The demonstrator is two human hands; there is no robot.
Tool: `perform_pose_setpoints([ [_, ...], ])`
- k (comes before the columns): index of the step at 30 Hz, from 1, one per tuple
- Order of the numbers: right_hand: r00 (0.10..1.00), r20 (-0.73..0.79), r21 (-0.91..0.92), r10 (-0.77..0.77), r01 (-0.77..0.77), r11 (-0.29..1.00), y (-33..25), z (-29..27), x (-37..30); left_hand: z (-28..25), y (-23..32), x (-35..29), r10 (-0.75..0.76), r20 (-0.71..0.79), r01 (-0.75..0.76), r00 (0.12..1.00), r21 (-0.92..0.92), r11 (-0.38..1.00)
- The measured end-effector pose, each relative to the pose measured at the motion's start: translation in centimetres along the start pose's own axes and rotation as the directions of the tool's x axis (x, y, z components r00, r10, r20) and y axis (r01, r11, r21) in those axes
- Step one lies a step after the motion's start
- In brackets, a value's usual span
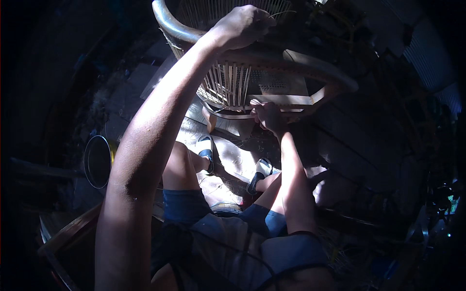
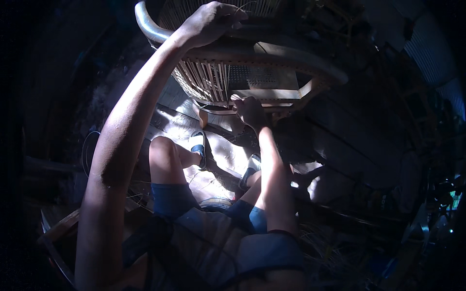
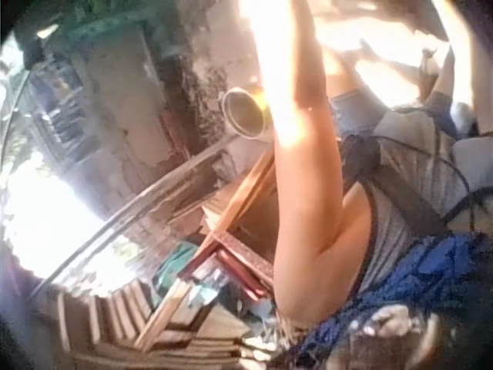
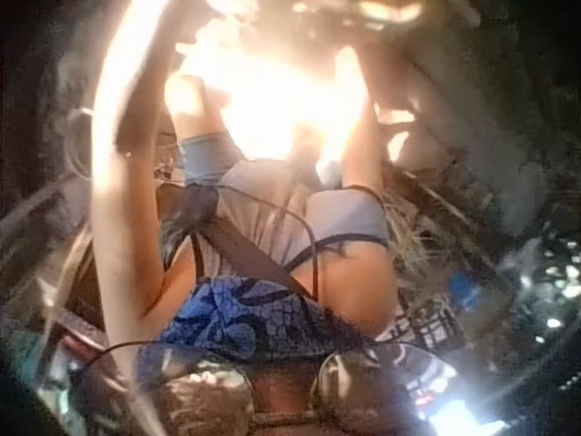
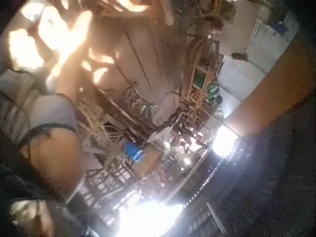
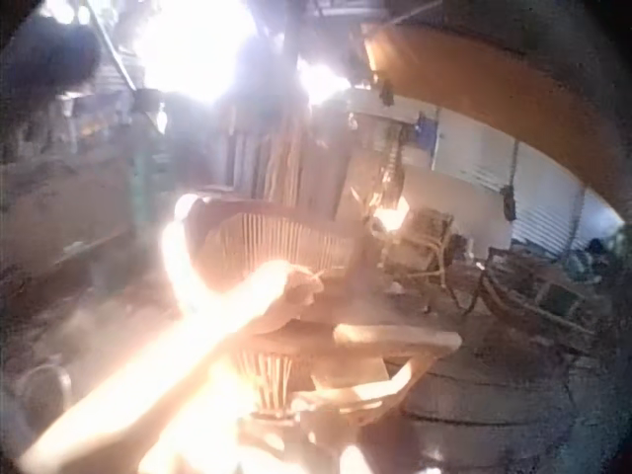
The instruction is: The person is weaving rattan strips into a wooden chair frame and cutting excess material with pliers.
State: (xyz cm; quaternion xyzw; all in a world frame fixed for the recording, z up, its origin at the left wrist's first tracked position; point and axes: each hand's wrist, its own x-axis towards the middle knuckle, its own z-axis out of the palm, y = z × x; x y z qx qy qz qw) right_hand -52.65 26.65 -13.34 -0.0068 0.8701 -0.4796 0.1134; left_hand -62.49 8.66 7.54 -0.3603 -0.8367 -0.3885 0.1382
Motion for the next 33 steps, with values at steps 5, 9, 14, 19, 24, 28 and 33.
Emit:
perform_pose_setpoints([
  [5,0.973,-0.117,0.761,-0.197,0.215,0.611,-12.6,-11.4,-6.3,1.3,1.7,0.6,0.128,0.027,-0.127,0.991,-0.032,0.991],
  [9,0.968,-0.118,0.533,-0.221,0.249,0.808,-17.5,-12.0,-5.3,1.0,2.0,0.5,0.061,0.077,-0.073,0.995,0.16,0.984],
  [14,0.977,-0.1,0.468,-0.186,0.212,0.858,-17.2,-12.0,-3.4,1.8,1.1,0.5,0.193,0.009,-0.192,0.981,0.183,0.964],
  [19,0.989,-0.098,0.185,-0.11,0.126,0.975,-17.9,-13.5,-1.9,1.6,2.1,0.5,0.046,-0.03,-0.045,0.999,0.038,0.998],
  [24,0.979,-0.011,-0.296,-0.205,0.193,0.936,-21.6,-14.3,-0.6,1.4,1.0,0.9,0.041,-0.114,-0.041,0.993,0.004,0.999],
  [28,0.894,0.085,-0.415,-0.44,0.433,0.8,-21.9,-15.1,2.2,1.2,0.6,0.6,-0.001,-0.354,0.01,0.935,0.024,1.0],
  [33,0.948,0.141,0.06,-0.286,0.28,0.958,-20.1,-14.2,5.1,0.1,0.4,0.1,-0.236,-0.548,0.064,0.803,-0.314,0.947],
])
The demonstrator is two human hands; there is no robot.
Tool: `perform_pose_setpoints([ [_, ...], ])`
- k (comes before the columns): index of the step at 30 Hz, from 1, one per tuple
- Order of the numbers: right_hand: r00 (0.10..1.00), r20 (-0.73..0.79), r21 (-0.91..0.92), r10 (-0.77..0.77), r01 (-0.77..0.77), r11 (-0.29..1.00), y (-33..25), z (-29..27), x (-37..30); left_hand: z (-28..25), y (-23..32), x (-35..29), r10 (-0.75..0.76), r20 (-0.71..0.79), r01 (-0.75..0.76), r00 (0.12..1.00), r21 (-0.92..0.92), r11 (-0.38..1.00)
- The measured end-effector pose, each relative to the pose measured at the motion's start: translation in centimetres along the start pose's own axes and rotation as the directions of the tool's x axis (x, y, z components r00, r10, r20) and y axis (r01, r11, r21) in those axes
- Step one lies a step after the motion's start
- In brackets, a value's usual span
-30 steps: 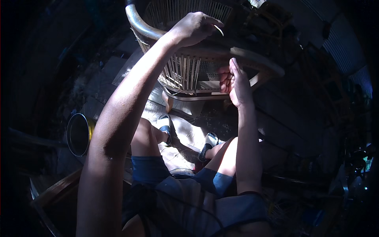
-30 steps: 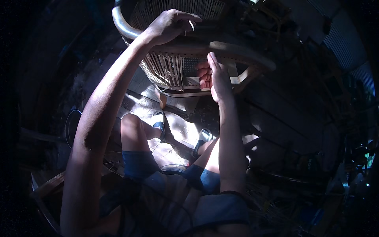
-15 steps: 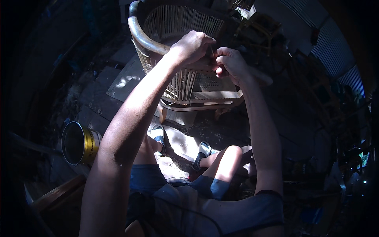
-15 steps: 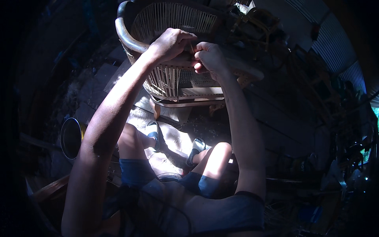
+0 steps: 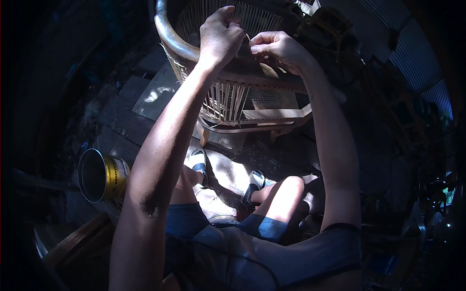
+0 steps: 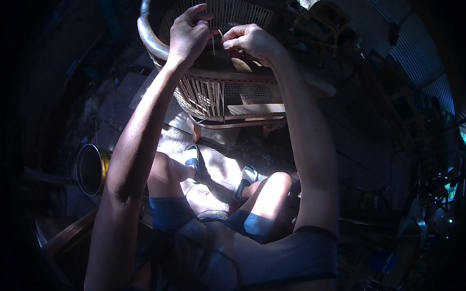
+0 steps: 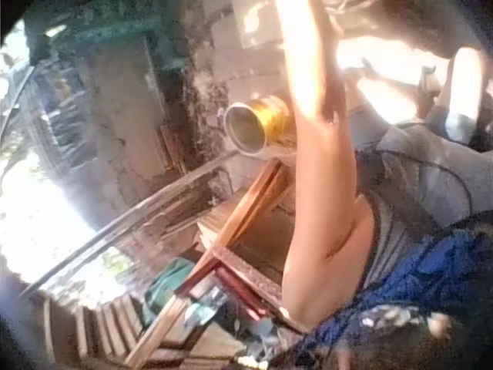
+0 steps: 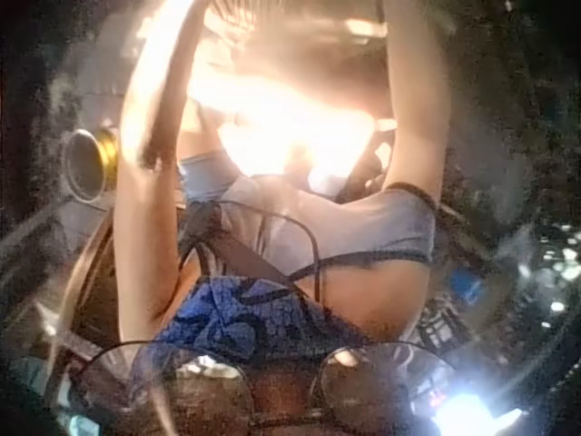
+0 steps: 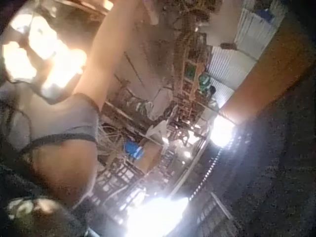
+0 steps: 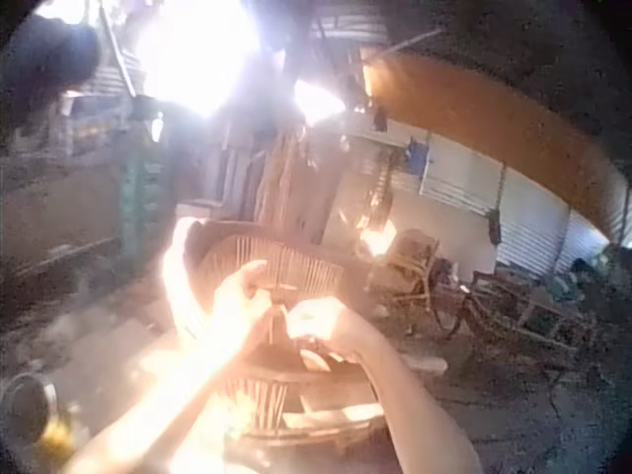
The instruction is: The person is weaving rattan strips into a wooden chair frame and cutting excess material with pliers.
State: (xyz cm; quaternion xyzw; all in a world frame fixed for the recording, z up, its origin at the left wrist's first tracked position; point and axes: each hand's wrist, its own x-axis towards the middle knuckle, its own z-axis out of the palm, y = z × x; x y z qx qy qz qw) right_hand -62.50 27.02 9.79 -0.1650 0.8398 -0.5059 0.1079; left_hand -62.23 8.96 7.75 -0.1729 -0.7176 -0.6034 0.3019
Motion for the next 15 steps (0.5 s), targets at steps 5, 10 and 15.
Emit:
perform_pose_setpoints([
  [5,0.996,0.046,-0.023,-0.07,0.071,0.997,2.0,0.5,1.1,0.8,-0.6,0.1,0.078,-0.07,-0.072,0.994,0.095,0.993],
  [10,0.997,0.061,-0.11,0.043,-0.036,0.993,2.1,0.7,1.6,0.3,-1.1,-0.2,-0.111,0.008,0.112,0.994,-0.069,0.991],
  [15,0.989,-0.009,-0.185,0.149,-0.148,0.971,2.5,0.5,1.7,0.5,1.6,-0.5,-0.113,0.017,0.114,0.993,-0.079,0.99],
])
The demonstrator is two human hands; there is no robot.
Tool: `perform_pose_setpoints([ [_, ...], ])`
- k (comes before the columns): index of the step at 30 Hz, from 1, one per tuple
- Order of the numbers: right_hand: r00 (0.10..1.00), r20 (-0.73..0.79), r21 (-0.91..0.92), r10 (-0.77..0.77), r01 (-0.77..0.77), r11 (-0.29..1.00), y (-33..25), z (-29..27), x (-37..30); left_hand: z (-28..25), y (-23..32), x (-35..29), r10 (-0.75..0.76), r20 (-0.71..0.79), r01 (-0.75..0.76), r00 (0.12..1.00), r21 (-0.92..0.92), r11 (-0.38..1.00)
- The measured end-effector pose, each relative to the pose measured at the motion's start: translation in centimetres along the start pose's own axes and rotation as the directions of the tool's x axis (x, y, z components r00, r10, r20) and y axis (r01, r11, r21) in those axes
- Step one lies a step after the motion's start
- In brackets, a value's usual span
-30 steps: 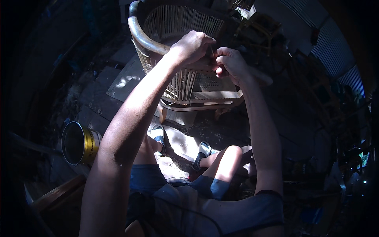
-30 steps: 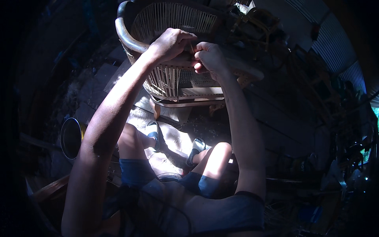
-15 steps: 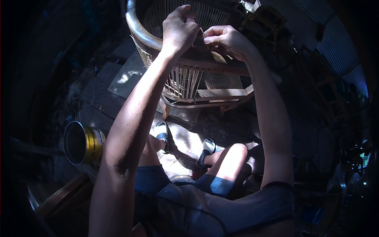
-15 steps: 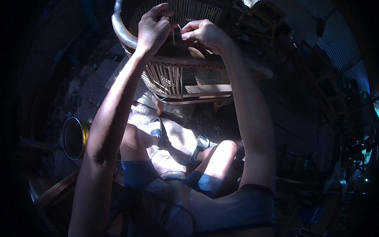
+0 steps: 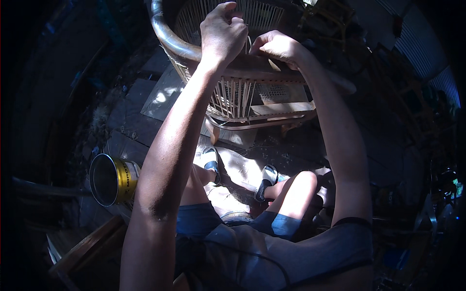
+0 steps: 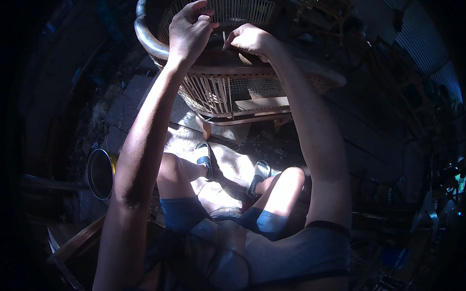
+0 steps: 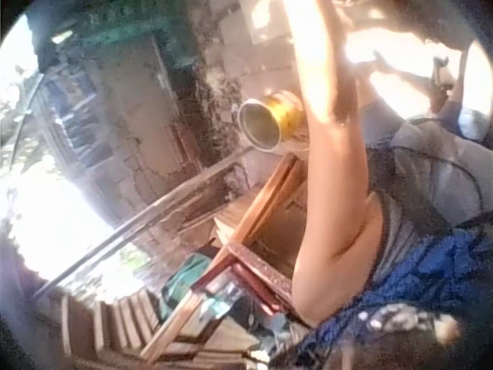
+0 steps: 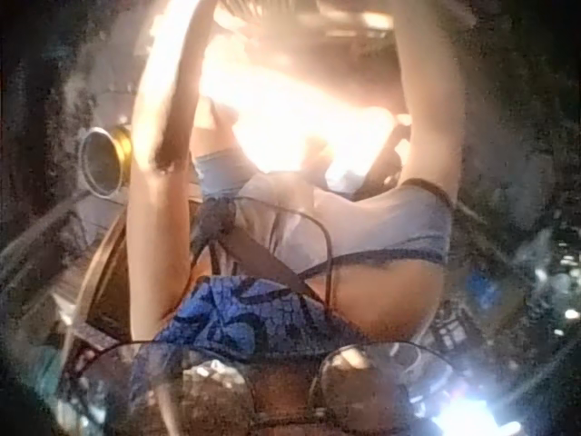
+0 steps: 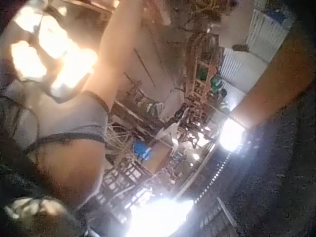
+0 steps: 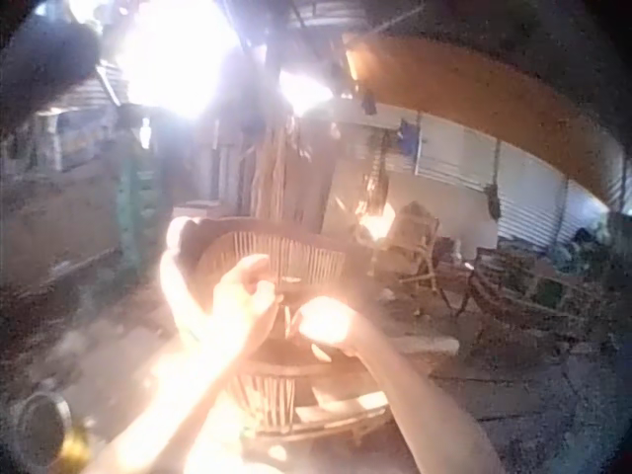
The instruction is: The person is weaving rattan strips into a wooden chair frame and cutting excess material with pliers.
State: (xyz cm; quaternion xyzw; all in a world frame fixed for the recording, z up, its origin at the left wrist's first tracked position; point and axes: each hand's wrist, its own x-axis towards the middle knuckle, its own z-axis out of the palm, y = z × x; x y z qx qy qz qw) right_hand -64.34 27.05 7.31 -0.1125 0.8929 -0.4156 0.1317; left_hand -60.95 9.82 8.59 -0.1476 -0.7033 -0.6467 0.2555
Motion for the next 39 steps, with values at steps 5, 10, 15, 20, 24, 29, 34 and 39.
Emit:
perform_pose_setpoints([
  [5,0.993,0.035,0.276,-0.113,0.099,0.956,0.3,0.0,-0.7,0.0,-2.3,0.4,0.26,0.041,-0.241,0.965,-0.259,0.935],
  [10,0.997,-0.002,0.048,-0.074,0.074,0.996,-0.1,0.2,-0.3,-0.4,0.6,-0.1,0.024,0.06,-0.023,0.998,-0.018,1.0],
  [15,0.998,-0.043,-0.023,-0.047,0.046,0.999,0.0,0.5,0.1,-0.3,2.5,-0.4,-0.05,0.067,0.043,0.996,0.1,0.994],
  [20,0.987,0.037,-0.005,0.158,-0.158,0.987,-2.9,0.2,-1.9,-0.2,0.9,0.0,-0.07,0.05,0.069,0.996,0.029,0.997],
  [24,0.992,0.008,-0.121,0.129,-0.127,0.984,-1.7,0.4,-0.8,-0.1,-1.1,0.9,-0.046,0.04,0.045,0.998,0.027,0.999],
  [29,0.999,-0.014,0.043,0.049,-0.048,0.998,-2.0,0.8,-0.6,-0.3,0.1,0.4,-0.029,0.064,0.024,0.998,0.073,0.997],
  [34,0.998,0.045,0.042,0.043,-0.045,0.998,-1.7,0.6,-1.0,-0.5,1.4,-0.2,0.018,0.068,-0.029,0.998,0.17,0.985],
  [39,0.998,0.047,-0.075,0.033,-0.029,0.997,-1.4,0.6,-1.2,-1.2,1.5,-5.8,0.012,-0.059,-0.019,0.998,-0.116,0.993],
])
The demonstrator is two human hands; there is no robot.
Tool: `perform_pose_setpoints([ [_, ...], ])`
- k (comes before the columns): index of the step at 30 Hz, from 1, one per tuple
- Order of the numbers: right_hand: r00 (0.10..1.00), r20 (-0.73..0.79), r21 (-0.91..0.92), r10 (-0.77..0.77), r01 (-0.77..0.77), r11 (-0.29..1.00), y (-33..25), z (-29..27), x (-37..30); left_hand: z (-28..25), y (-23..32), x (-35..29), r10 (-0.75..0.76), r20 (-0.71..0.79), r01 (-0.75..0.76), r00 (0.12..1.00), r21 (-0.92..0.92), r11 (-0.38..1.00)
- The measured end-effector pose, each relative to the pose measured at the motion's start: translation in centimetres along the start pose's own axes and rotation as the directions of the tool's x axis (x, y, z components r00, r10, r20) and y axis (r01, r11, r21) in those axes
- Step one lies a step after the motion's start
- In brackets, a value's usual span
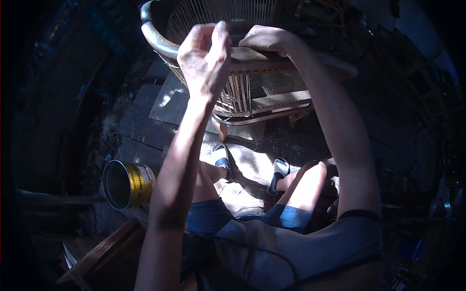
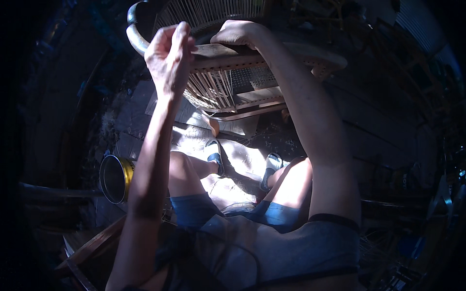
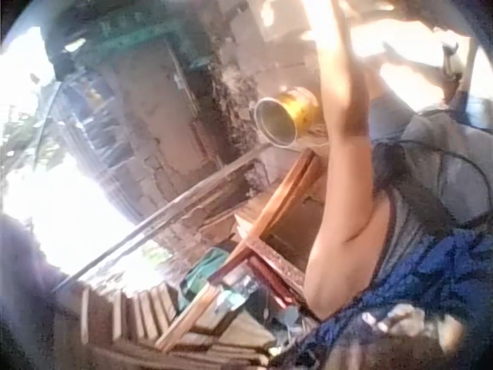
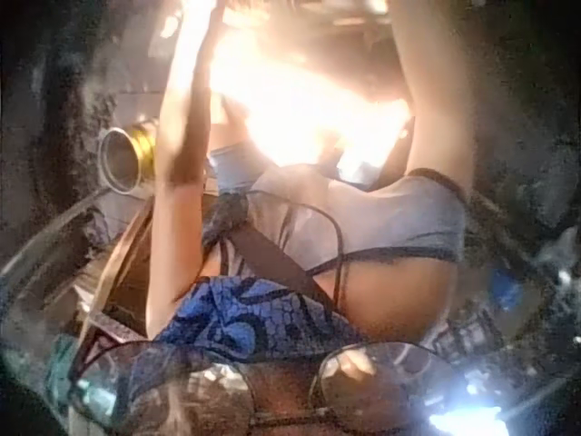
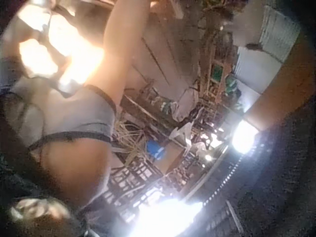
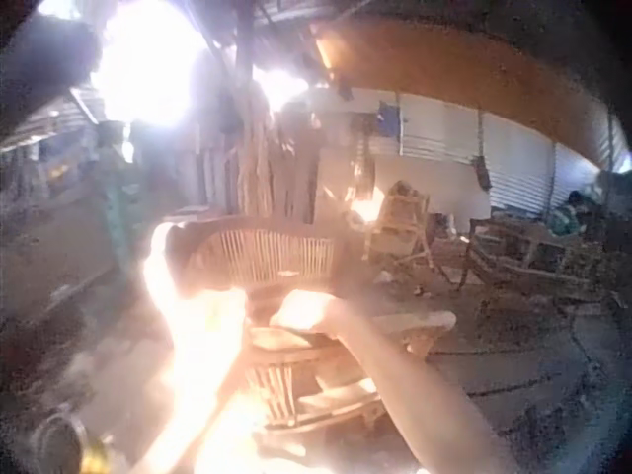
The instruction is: The person is weaving rattan strips into a wooden chair frame and cutting excess material with pliers.
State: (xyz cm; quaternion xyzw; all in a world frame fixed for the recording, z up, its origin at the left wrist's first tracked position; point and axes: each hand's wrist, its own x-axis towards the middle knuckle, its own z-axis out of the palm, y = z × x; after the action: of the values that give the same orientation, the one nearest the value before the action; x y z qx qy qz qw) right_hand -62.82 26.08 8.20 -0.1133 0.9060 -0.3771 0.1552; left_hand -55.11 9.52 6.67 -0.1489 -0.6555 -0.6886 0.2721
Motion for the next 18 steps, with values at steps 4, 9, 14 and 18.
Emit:
perform_pose_setpoints([
  [4,0.996,-0.085,-0.002,0.012,-0.012,1.0,-1.2,0.9,-0.6,-1.7,-0.8,-6.3,-0.562,0.231,0.567,0.794,0.051,0.822],
  [9,0.982,-0.137,-0.143,-0.129,0.109,0.984,-0.6,0.9,-0.5,0.0,-2.8,-6.0,-0.567,0.275,0.624,0.777,-0.214,0.751],
  [14,0.964,-0.224,-0.313,-0.146,0.07,0.947,-0.1,0.7,0.1,-0.5,-2.5,-7.7,-0.544,0.18,0.565,0.82,-0.093,0.82],
  [18,0.936,-0.125,-0.38,-0.328,0.26,0.888,-0.2,0.6,-0.8,-3.7,-2.2,-11.2,-0.528,0.254,0.553,0.81,-0.034,0.832],
])
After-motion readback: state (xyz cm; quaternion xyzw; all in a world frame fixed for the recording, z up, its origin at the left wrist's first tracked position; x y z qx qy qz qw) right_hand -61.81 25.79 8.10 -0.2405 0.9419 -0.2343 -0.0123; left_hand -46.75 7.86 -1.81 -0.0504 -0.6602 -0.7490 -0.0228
